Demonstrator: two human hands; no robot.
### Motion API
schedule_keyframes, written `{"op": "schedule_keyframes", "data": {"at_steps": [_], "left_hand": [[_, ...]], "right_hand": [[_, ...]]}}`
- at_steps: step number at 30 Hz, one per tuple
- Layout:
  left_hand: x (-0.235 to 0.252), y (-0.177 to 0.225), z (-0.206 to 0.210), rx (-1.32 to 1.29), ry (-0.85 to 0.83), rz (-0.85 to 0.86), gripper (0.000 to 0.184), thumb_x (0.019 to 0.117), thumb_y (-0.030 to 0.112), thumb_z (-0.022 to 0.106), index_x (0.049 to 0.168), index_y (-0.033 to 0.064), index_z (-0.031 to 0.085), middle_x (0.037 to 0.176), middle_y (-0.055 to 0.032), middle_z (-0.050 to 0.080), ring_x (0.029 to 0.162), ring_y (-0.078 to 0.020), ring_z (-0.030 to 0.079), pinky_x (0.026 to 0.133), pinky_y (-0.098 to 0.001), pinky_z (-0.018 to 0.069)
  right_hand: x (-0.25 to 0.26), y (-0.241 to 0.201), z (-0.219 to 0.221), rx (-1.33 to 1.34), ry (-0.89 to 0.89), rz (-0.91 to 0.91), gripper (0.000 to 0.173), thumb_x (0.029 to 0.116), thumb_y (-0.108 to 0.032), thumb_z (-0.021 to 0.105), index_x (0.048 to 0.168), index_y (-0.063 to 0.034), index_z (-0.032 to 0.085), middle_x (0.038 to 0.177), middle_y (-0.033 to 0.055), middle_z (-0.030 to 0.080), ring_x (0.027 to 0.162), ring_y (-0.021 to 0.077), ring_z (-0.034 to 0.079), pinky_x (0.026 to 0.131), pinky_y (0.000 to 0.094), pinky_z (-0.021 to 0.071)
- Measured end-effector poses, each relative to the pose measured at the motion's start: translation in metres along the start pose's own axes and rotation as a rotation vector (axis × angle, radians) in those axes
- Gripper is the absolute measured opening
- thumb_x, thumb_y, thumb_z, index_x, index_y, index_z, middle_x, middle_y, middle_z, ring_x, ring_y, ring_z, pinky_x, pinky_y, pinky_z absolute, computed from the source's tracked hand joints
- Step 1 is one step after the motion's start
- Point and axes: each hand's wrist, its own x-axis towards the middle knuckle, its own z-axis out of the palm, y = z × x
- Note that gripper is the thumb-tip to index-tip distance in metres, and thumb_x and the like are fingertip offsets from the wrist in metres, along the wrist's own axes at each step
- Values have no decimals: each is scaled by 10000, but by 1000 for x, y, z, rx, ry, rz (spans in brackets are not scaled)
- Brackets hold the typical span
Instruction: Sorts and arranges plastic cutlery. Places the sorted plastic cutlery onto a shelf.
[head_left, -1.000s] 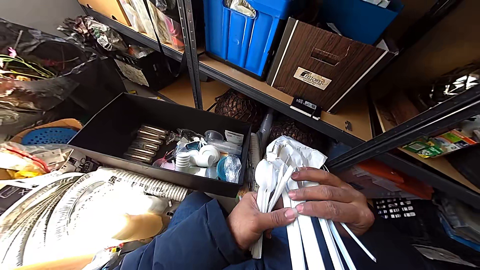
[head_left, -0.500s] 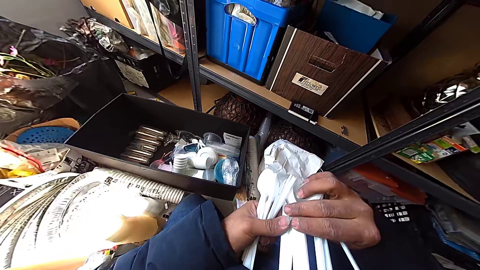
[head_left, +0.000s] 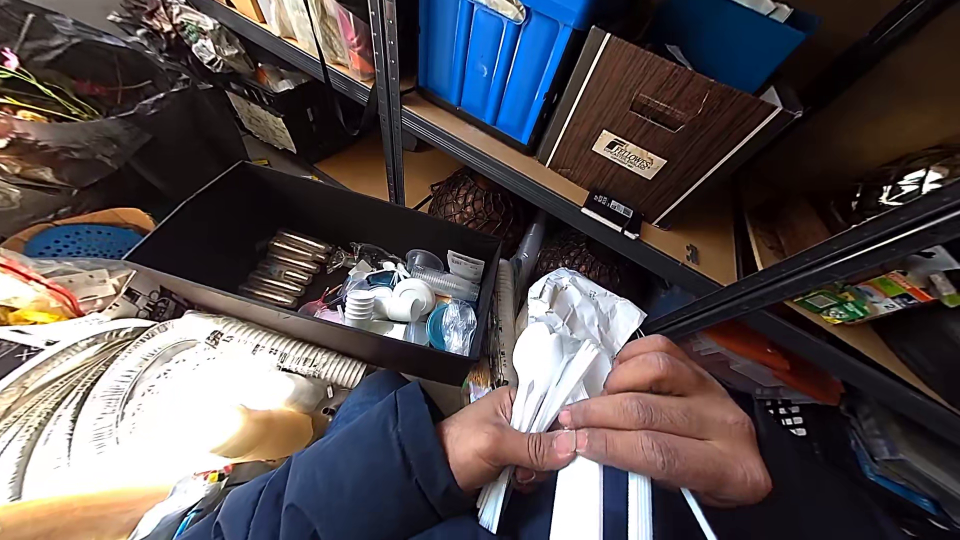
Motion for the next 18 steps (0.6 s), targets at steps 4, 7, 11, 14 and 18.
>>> {"op": "schedule_keyframes", "data": {"at_steps": [4,7,11,14,18], "left_hand": [[1,-1,0,28,67,4,55,915,220,741,903,186,700,669,91,617,552,17,552,528,-154,469],[1,-3,0,28,80,-3,77,909,238,757,894,192,697,671,92,624,549,17,557,526,-154,475],[3,-4,2,-8,87,3,84,893,233,774,915,189,706,694,85,643,565,16,571,541,-157,487],[2,-4,1,-35,28,15,93,895,232,774,952,191,713,721,79,660,578,19,577,551,-153,490],[2,0,1,-32,-63,9,86,913,238,757,982,210,715,737,80,674,573,33,571,547,-139,484]], "right_hand": [[-1,5,-1,7,-16,-4,196,1001,-70,617,1096,-174,753,1116,-11,756,965,147,635,864,308,482],[-2,9,-3,18,-34,-27,191,997,-73,629,1101,-170,757,1118,-10,760,989,154,642,883,318,489],[-2,12,-4,38,-11,-46,193,982,-67,652,1107,-158,768,1132,1,762,995,166,643,891,332,485],[0,8,-5,29,-1,-46,184,975,-83,672,1114,-164,760,1144,-6,755,992,168,635,890,334,482],[-1,8,-3,57,21,-38,212,975,-80,674,1137,-183,764,1177,-19,751,1003,154,635,897,326,476]]}}
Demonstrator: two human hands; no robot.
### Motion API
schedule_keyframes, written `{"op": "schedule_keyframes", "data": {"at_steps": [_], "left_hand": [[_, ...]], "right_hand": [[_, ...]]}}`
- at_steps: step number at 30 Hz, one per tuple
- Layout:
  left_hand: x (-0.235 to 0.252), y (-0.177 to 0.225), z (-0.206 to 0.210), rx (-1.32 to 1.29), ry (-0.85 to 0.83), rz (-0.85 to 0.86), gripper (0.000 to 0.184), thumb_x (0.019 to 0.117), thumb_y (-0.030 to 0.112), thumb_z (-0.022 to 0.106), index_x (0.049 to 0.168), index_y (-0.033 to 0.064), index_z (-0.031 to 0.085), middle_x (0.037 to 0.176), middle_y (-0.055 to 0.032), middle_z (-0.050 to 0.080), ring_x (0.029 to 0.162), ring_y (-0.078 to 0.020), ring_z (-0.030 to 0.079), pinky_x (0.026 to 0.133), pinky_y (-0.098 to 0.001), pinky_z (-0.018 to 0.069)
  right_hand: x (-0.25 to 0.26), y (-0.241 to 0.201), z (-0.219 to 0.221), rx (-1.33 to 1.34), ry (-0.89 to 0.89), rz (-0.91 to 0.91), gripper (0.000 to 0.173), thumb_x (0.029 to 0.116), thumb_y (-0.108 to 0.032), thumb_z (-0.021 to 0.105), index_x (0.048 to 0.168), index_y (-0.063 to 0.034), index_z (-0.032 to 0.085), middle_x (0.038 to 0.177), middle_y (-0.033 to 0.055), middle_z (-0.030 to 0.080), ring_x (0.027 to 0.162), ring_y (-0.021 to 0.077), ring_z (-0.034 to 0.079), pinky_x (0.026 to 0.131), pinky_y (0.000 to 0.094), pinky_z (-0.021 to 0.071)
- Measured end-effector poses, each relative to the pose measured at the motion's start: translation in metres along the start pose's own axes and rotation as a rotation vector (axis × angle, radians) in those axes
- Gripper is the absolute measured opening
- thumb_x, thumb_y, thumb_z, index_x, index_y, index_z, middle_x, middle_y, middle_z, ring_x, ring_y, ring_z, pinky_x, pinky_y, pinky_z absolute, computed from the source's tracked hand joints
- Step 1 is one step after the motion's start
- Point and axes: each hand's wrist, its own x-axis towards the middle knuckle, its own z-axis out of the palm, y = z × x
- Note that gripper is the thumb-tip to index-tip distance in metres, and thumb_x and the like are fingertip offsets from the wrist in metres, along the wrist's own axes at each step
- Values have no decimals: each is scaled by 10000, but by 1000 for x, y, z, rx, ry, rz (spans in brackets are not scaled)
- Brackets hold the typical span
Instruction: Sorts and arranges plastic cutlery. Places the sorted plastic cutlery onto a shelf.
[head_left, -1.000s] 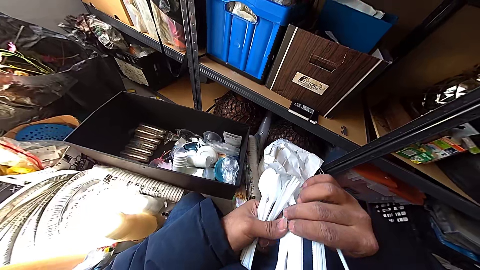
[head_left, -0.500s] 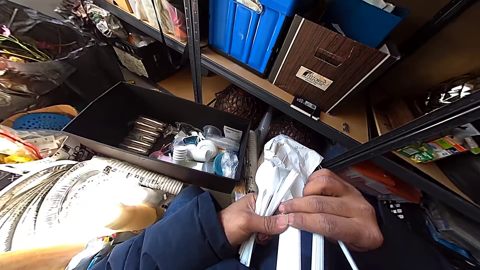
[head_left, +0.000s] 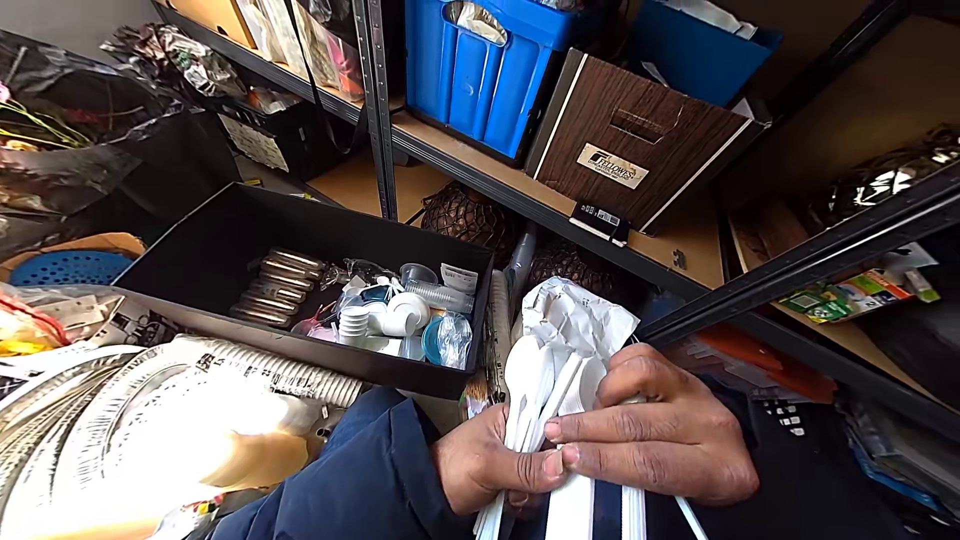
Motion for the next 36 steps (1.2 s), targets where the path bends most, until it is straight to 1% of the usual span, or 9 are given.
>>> {"op": "schedule_keyframes", "data": {"at_steps": [4,12,17,21,25,28,30,34,36], "left_hand": [[1,-1,-2,4,37,8,174,933,197,742,1097,151,711,935,11,752,627,29,606,562,-139,492],[2,4,1,-30,119,-17,133,949,161,725,1078,128,726,957,-20,768,593,35,593,542,-133,484],[0,12,-1,-42,210,-64,308,964,164,700,1264,102,669,973,-27,761,582,28,579,535,-134,484],[0,7,-4,-49,233,-116,105,938,179,716,1018,112,729,802,19,703,562,7,572,524,-161,496],[1,4,-5,-91,148,-104,129,949,180,714,1061,118,727,900,-4,742,586,21,588,541,-145,498],[0,4,-6,-138,101,-77,200,975,166,694,1164,103,679,988,-36,755,597,28,594,545,-134,496],[0,3,-5,-138,113,-74,248,960,173,711,1191,95,666,926,-19,746,588,22,585,545,-142,491],[0,2,-6,-118,161,-87,200,923,197,747,1087,100,686,763,33,672,560,3,573,535,-163,504],[0,4,-5,-140,146,-90,161,942,180,729,1084,108,704,859,-1,726,575,17,578,538,-149,495]], "right_hand": [[-9,11,6,-2,8,33,183,996,-173,677,1156,-200,761,1211,-37,748,1024,137,645,912,313,463],[-20,17,15,-86,64,39,290,1008,-117,647,1271,-216,720,1308,-33,708,1050,138,643,913,305,479],[-22,11,16,-180,202,119,265,1032,-116,593,1277,-151,686,1334,3,677,1002,130,631,873,268,485],[-11,9,15,-143,53,103,273,1035,-207,625,1298,-219,696,1366,-48,678,1323,186,573,1154,476,404],[5,19,-1,-95,-109,88,282,1020,-259,655,1284,-335,717,1487,-49,590,1489,283,402,1220,684,239],[8,32,-7,-118,-100,60,286,1024,-151,627,1269,-255,729,1397,40,657,1338,251,579,1158,535,436],[9,36,-7,-178,-90,44,300,1008,-104,633,1262,-222,742,1345,54,689,1177,207,657,974,392,532],[13,37,-5,-300,-151,46,341,1011,-80,613,1303,-221,718,1395,23,660,1193,202,635,940,354,532],[14,36,-3,-347,-192,50,367,1022,-77,586,1344,-221,687,1439,21,629,1233,214,623,955,362,542]]}}
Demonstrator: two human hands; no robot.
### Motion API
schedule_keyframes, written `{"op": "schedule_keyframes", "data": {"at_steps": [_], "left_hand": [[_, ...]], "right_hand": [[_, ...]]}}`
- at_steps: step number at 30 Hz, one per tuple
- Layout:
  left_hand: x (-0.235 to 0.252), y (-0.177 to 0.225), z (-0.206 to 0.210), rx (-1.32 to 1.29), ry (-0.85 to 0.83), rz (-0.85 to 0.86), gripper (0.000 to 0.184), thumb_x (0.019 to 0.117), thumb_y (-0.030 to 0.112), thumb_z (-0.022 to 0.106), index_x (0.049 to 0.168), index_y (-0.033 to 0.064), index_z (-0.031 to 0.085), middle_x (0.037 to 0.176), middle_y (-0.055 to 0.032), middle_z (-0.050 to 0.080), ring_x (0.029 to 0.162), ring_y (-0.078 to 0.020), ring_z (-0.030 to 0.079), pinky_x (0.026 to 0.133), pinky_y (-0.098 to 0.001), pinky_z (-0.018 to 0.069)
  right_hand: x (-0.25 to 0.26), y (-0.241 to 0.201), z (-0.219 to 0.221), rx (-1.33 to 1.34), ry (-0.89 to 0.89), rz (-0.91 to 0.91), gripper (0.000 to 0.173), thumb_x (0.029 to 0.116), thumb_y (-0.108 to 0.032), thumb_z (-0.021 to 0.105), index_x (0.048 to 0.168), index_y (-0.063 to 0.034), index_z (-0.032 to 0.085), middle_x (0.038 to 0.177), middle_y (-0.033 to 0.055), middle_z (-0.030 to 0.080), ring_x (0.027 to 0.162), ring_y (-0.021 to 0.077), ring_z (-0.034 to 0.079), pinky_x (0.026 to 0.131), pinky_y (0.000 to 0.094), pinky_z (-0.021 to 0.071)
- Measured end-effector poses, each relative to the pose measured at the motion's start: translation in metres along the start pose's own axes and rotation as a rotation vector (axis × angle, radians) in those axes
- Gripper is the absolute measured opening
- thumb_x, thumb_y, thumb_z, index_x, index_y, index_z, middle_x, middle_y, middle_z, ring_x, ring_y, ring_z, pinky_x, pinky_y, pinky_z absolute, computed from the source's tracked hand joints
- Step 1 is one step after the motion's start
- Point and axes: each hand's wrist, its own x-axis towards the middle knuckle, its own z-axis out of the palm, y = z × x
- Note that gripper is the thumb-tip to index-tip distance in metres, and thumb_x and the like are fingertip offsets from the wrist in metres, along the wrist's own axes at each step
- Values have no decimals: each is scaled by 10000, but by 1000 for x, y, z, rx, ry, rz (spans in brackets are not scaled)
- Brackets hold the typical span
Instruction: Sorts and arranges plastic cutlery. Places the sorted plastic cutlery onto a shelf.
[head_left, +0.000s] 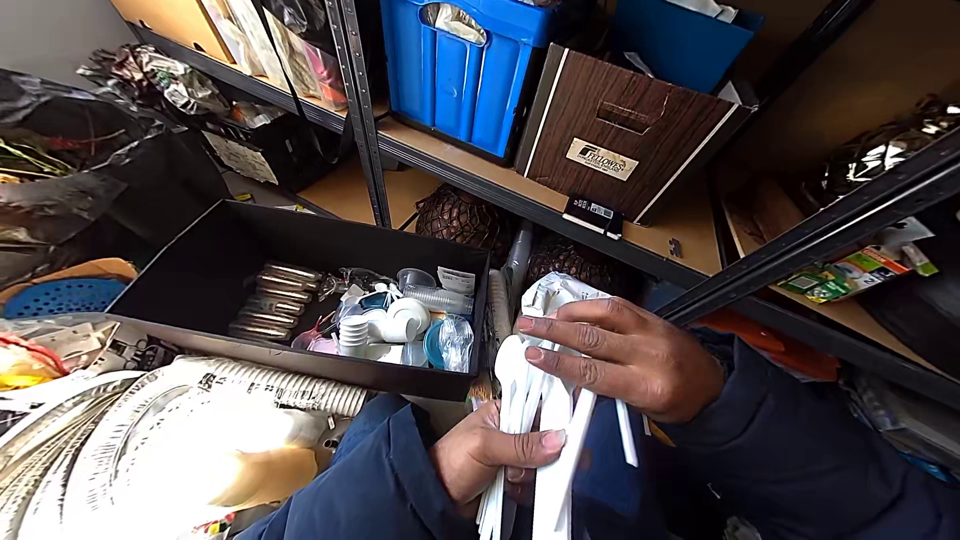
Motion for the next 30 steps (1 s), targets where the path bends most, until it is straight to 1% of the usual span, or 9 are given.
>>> {"op": "schedule_keyframes", "data": {"at_steps": [2,6,10,13,17,22,26,28,30], "left_hand": [[0,0,0,-26,-26,-4,171,965,160,699,1127,105,696,952,-30,751,591,25,585,551,-141,496],[-1,0,-1,-24,-32,-12,166,939,204,738,1078,123,696,827,17,704,581,8,583,556,-158,512],[-1,1,-3,-7,-34,-18,181,944,188,724,1106,118,683,845,3,713,588,3,590,554,-158,510],[-2,2,-2,4,-22,-29,168,955,188,711,1109,125,690,881,-6,728,597,9,592,559,-155,508],[-1,1,-1,-39,-8,-38,157,959,168,707,1101,103,697,883,-18,730,587,3,594,551,-157,512],[0,0,-1,-26,51,-42,175,936,176,738,1091,104,700,915,-36,742,589,-1,601,541,-157,509],[0,3,4,37,119,-52,155,924,184,744,1049,99,710,854,-20,722,580,-12,596,532,-168,511],[-1,2,6,32,135,-23,161,911,157,754,1045,79,710,855,-40,728,593,-31,617,554,-188,532],[-2,2,7,19,144,21,191,902,136,766,1067,62,703,869,-54,733,589,-34,618,551,-188,533]], "right_hand": [[1,-2,1,-37,-51,-1,413,1019,-48,561,1381,-221,660,1479,19,595,1257,222,605,953,365,539],[1,-1,2,7,-89,-23,439,1020,-74,565,1403,-273,644,1523,44,548,1266,233,592,967,372,529],[1,1,3,47,-158,-64,489,1017,-70,556,1422,-337,619,1555,17,515,1306,248,565,965,383,530],[3,5,3,81,-225,-97,487,1020,-117,565,1427,-381,607,1564,16,506,1360,260,531,1044,408,493],[5,6,3,22,-289,-114,471,1034,-202,559,1448,-427,569,1594,0,472,1398,251,511,1075,465,464],[11,8,0,-98,-329,-159,447,1056,-250,520,1460,-441,546,1614,-21,445,1417,246,496,1082,517,444],[11,10,2,-100,-312,-192,430,1052,-301,531,1453,-456,546,1602,-12,463,1385,259,527,1067,513,454],[9,10,3,-104,-289,-190,463,1051,-231,531,1466,-436,539,1601,-7,465,1386,260,528,1081,512,455],[5,10,-3,-91,-185,-167,381,1075,-274,519,1439,-370,577,1566,11,509,1388,259,531,1101,483,456]]}}
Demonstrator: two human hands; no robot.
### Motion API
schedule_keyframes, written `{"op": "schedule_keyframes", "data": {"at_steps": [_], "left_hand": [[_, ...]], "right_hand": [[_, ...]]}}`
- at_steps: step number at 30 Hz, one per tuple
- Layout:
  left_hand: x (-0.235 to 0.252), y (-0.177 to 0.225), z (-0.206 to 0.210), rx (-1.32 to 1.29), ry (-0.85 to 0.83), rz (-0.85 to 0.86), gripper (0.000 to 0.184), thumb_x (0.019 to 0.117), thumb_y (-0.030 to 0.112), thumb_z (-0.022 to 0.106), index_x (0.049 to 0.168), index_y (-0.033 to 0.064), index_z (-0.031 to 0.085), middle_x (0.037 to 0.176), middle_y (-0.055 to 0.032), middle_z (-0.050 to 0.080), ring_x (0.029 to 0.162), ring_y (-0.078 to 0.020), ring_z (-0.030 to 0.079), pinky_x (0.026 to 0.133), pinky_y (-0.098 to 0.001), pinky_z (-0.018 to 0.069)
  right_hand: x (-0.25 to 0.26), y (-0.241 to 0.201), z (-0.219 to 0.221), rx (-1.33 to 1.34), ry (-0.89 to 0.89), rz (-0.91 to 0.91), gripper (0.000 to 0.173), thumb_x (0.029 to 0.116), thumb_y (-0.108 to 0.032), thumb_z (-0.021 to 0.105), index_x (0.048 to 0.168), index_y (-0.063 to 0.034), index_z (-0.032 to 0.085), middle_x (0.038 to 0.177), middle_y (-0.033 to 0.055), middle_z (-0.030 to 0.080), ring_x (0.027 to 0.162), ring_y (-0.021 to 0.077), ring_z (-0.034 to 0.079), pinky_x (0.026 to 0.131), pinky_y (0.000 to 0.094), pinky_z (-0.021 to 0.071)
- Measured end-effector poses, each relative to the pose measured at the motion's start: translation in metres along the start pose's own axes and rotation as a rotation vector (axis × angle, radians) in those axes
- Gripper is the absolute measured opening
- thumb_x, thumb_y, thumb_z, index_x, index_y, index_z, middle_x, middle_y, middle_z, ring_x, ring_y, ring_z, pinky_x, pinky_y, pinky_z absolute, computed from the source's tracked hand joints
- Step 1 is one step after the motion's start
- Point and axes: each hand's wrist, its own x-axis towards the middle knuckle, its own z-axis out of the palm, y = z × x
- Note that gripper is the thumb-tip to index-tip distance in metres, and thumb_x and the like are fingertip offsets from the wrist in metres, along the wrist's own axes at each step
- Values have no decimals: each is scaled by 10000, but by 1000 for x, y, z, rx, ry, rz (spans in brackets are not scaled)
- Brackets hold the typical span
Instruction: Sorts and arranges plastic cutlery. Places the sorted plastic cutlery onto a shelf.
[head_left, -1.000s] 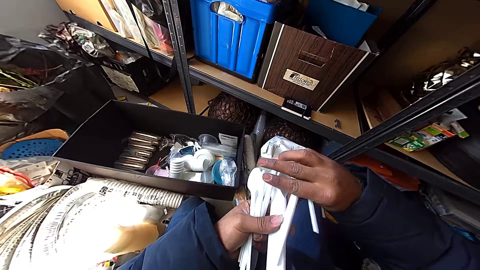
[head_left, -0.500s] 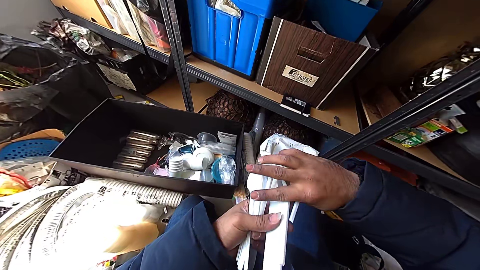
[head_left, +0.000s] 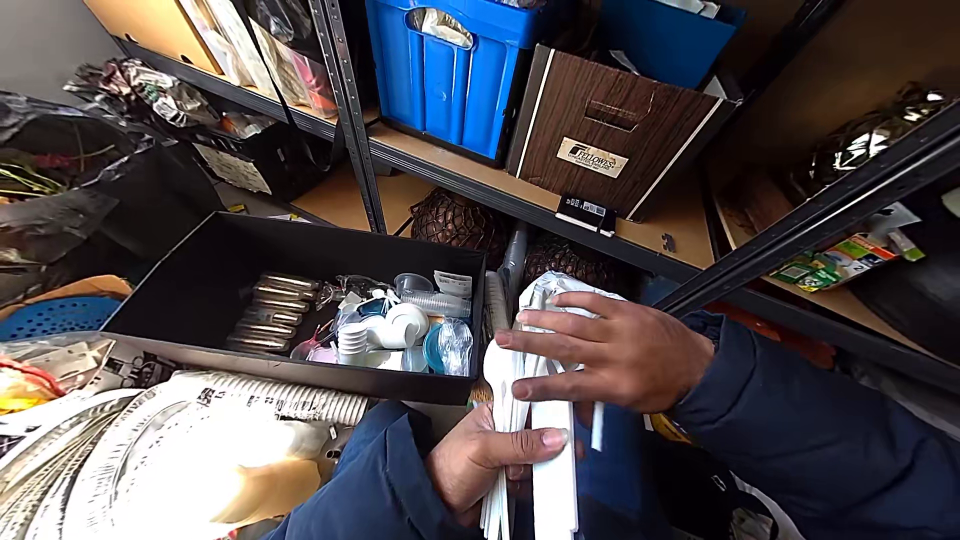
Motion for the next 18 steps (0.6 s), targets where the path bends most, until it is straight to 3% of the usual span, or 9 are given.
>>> {"op": "schedule_keyframes", "data": {"at_steps": [2,3,4,5,8,10,14,16,18], "left_hand": [[-1,2,-3,-13,6,41,329,906,139,766,1202,39,662,916,-69,740,597,-37,623,545,-183,531],[-2,3,-6,-17,0,50,455,917,143,753,1329,24,602,948,-74,733,609,-38,618,546,-178,524],[-1,3,-9,-21,-1,57,533,921,148,749,1399,17,554,960,-74,727,613,-39,617,542,-177,522],[0,3,-11,-21,10,62,565,918,152,752,1421,14,534,961,-74,723,609,-38,610,535,-175,516],[3,1,-11,18,92,86,560,907,154,767,1403,5,555,957,-100,727,633,-64,634,558,-198,534],[5,0,-7,52,164,111,490,890,136,783,1321,-18,607,940,-126,738,634,-84,648,563,-216,543],[10,-2,-5,161,253,211,293,854,124,819,1076,-28,703,881,-141,744,606,-90,643,551,-226,537],[9,-3,-3,193,280,252,270,850,132,830,1030,-30,710,850,-141,738,611,-106,653,564,-244,553],[8,-1,-2,202,322,301,265,847,124,834,1007,-43,704,829,-156,736,650,-154,697,614,-291,600]], "right_hand": [[-12,0,-9,-17,175,63,361,1093,-399,431,1386,-280,607,1497,34,575,1370,256,545,1122,471,441],[-21,-3,-13,-51,294,115,414,1083,-478,391,1329,-234,618,1407,44,630,1283,245,591,1074,452,458],[-31,-6,-17,-107,409,171,485,1066,-550,358,1251,-193,630,1254,43,657,1140,226,622,988,426,483],[-39,-10,-21,-160,494,228,555,1052,-602,328,1160,-160,646,1064,37,601,986,202,598,901,394,495],[-46,-24,-20,-171,638,372,660,1037,-656,260,913,-114,615,695,27,498,623,163,505,583,313,429],[-43,-38,-1,-63,729,488,580,1071,-573,298,923,-132,644,688,-2,529,617,115,523,565,268,440],[-3,-62,40,188,1009,743,428,1057,-479,521,902,-148,744,810,-32,707,725,68,680,622,232,584],[8,-69,55,345,1020,873,409,1010,-500,610,964,-132,781,891,-13,752,794,95,712,678,272,617],[11,-75,63,426,908,932,522,979,-572,614,1101,-92,781,986,12,757,873,106,686,777,301,592]]}}
